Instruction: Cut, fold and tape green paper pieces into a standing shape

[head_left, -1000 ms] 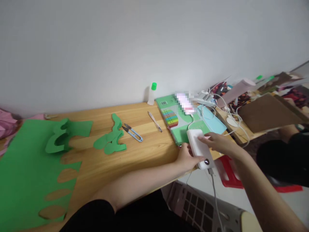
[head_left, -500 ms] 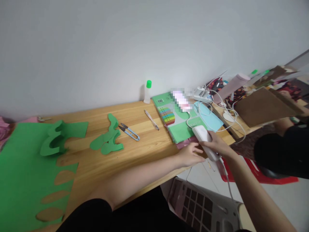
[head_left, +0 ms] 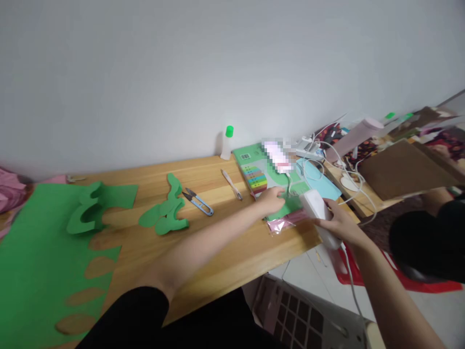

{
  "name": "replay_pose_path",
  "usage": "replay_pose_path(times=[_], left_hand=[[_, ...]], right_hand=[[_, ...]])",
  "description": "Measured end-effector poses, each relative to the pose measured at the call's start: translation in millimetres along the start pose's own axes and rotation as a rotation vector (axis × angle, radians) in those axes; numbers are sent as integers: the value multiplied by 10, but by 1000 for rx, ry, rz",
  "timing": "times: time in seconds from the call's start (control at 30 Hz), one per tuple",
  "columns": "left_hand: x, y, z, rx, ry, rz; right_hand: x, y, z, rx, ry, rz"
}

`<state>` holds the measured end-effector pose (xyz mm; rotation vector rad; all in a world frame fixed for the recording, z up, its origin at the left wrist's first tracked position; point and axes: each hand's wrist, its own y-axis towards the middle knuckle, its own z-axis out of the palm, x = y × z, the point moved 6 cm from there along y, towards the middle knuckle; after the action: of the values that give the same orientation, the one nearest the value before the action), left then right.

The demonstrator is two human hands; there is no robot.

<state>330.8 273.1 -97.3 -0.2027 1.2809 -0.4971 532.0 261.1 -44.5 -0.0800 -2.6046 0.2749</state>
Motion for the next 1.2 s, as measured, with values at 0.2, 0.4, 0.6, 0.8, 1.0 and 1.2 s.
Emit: replay_pose_path(times=[0.2, 0.4, 0.6, 0.8, 1.0, 1.2], left_hand=[[-99, 270, 181, 144, -179, -66], [-66, 287, 275, 182, -300, -58], [-125, 338, 370, 193, -340, -24], [-206, 297, 379, 228, -303, 16], [-343, 364, 358, 251, -220, 93], [-253, 420, 290, 281, -134, 112]], right_hand=[[15, 32, -1, -16, 4, 12], [-90, 82, 55, -39, -37, 97], [-217, 82, 173, -48, -68, 92], [-140, 65, 244, -96, -51, 100], [-37, 182, 223, -180, -49, 76], [59, 271, 287, -187, -101, 80]])
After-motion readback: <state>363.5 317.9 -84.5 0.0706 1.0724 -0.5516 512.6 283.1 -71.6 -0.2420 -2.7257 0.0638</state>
